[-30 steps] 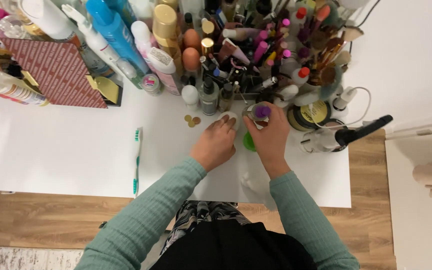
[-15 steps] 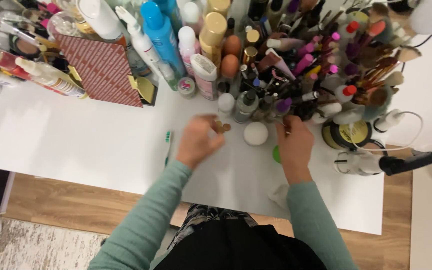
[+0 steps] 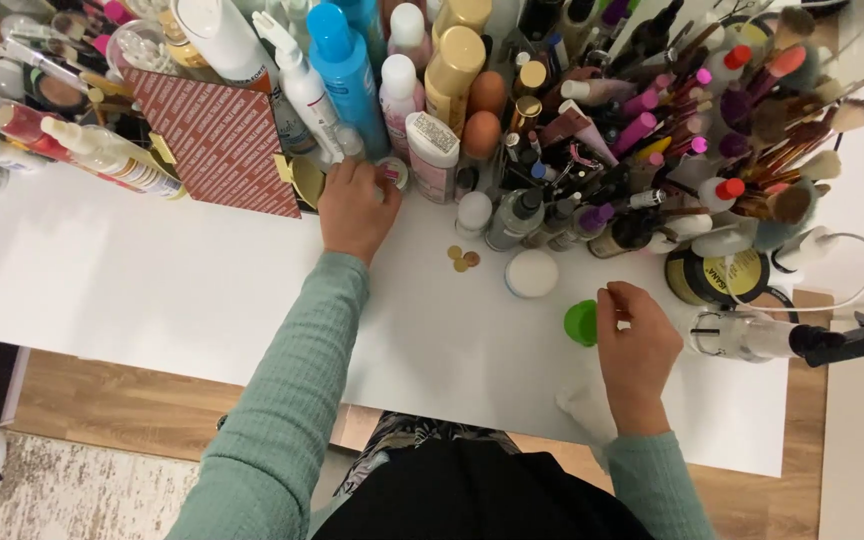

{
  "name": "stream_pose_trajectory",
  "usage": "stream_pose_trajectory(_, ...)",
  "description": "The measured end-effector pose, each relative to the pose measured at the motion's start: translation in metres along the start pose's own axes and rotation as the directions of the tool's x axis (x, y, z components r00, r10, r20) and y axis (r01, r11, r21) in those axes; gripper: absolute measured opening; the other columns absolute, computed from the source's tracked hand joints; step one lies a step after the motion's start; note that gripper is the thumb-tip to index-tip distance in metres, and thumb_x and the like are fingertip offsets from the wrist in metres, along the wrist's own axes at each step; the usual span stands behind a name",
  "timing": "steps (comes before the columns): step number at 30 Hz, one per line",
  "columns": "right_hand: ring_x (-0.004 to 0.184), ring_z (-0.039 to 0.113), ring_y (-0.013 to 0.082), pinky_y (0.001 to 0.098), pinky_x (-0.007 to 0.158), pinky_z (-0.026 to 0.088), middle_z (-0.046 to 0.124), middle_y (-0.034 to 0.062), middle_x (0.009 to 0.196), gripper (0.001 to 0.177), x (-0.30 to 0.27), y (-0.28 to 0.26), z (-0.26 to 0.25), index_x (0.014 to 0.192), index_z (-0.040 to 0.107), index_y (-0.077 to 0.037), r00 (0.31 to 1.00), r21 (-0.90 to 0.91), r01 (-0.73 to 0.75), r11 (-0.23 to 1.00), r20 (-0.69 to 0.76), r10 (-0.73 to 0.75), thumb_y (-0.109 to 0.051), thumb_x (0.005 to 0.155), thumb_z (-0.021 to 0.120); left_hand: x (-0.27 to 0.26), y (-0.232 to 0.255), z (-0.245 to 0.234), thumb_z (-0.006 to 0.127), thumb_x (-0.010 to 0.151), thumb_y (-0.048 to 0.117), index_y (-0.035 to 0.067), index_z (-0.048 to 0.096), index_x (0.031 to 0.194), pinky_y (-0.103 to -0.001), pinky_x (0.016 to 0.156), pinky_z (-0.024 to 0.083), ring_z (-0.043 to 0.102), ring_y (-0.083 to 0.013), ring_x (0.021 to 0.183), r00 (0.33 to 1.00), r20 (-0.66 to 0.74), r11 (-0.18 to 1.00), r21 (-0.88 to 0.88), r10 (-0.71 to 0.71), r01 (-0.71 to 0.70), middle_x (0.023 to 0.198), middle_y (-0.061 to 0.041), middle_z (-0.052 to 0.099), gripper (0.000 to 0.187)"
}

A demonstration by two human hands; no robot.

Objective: The person wipes a white vanity surface with a tissue, then opens drawers to remove and rearrange cosmetic items, including a green pouch, small bottles, and a makeup palette. The person places items back into the drawers and continues to organize the contents.

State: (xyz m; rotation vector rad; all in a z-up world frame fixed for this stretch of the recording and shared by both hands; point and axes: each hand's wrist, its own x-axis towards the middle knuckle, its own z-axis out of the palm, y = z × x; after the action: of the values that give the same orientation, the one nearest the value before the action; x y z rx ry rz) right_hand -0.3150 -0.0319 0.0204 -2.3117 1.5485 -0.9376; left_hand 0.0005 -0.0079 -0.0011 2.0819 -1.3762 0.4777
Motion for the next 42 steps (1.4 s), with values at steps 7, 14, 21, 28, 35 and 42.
stream_pose_trajectory(7, 0.066, 0.061, 0.0188, 0.0242, 0.060, 0.049, 0.063, 0.0077, 0.074, 0.008, -0.012, -0.002, -0.010, 0.088, 0.063, -0.005, 0.999, -0.004, -0.036, 0.999, 0.003, 0.036, -0.008, 0.080, 0.065, 0.001, 0.001, -0.003, 0.063, 0.071, 0.013, 0.006, 0.059, 0.069, -0.027, 0.061, 0.045, 0.053, -0.0183, 0.065, 0.992, 0.106, 0.998, 0.011, -0.070, 0.069, 0.067, -0.006, 0.051, 0.008)
stream_pose_trajectory(14, 0.076, 0.059, 0.0170, 0.0266, 0.061, 0.047, 0.062, 0.0065, 0.083, 0.013, -0.037, 0.009, -0.044, 0.093, 0.061, -0.006, 0.992, -0.032, -0.105, 0.994, 0.069, 0.107, -0.012, 0.083, 0.059, -0.014, -0.004, -0.028, 0.054, 0.078, 0.010, 0.006, 0.059, 0.076, -0.031, 0.065, 0.041, 0.051, -0.0218, 0.068, 0.999, 0.041, 0.983, -0.182, -0.028, 0.035, 0.072, -0.006, 0.052, 0.007)
stream_pose_trajectory(21, 0.117, 0.036, 0.0290, 0.0377, 0.095, 0.032, 0.039, 0.0137, 0.126, 0.056, -0.107, 0.054, -0.049, 0.116, 0.047, -0.012, 0.904, 0.001, 0.157, 0.988, 0.403, -0.144, -0.038, 0.068, 0.062, -0.056, 0.084, -0.061, 0.056, 0.075, 0.003, 0.003, 0.058, 0.083, -0.033, 0.072, 0.041, 0.050, -0.0251, 0.077, 0.978, 0.066, 0.867, -0.477, 0.197, -0.142, 0.084, -0.011, 0.056, 0.008)
stream_pose_trajectory(28, 0.100, 0.048, 0.0281, 0.0372, 0.085, 0.041, 0.053, 0.0125, 0.109, 0.029, -0.105, 0.113, -0.075, 0.111, 0.049, -0.004, 0.950, 0.123, 0.201, 0.972, 0.217, -0.224, -0.005, 0.082, 0.047, -0.101, 0.148, -0.069, 0.058, 0.076, 0.001, 0.001, 0.057, 0.081, -0.031, 0.064, 0.047, 0.054, -0.0222, 0.072, 0.940, 0.085, 0.746, -0.634, 0.330, -0.205, 0.080, -0.011, 0.055, 0.005)
stream_pose_trajectory(35, 0.101, 0.047, 0.0241, 0.0351, 0.084, 0.041, 0.054, 0.0091, 0.109, 0.026, -0.088, 0.117, -0.064, 0.108, 0.056, -0.007, 0.980, 0.040, -0.114, 0.993, 0.166, 0.106, -0.011, 0.083, 0.052, -0.203, 0.117, -0.103, 0.058, 0.074, 0.004, 0.003, 0.057, 0.080, -0.022, 0.050, 0.043, 0.050, -0.0131, 0.055, 0.954, 0.199, 0.809, -0.583, 0.223, -0.068, 0.066, -0.005, 0.055, 0.005)
stream_pose_trajectory(42, 0.112, 0.035, 0.0320, 0.0430, 0.091, 0.032, 0.039, 0.0179, 0.124, 0.039, -0.067, 0.084, -0.036, 0.120, 0.043, 0.001, 0.956, 0.054, -0.123, 0.991, 0.276, 0.104, -0.017, 0.086, 0.045, -0.344, 0.033, -0.113, 0.049, 0.078, 0.030, 0.017, 0.061, 0.085, -0.034, 0.063, 0.045, 0.061, -0.0213, 0.071, 0.429, 0.697, 0.701, 0.148, -0.574, 0.698, 0.078, -0.002, 0.065, 0.020)
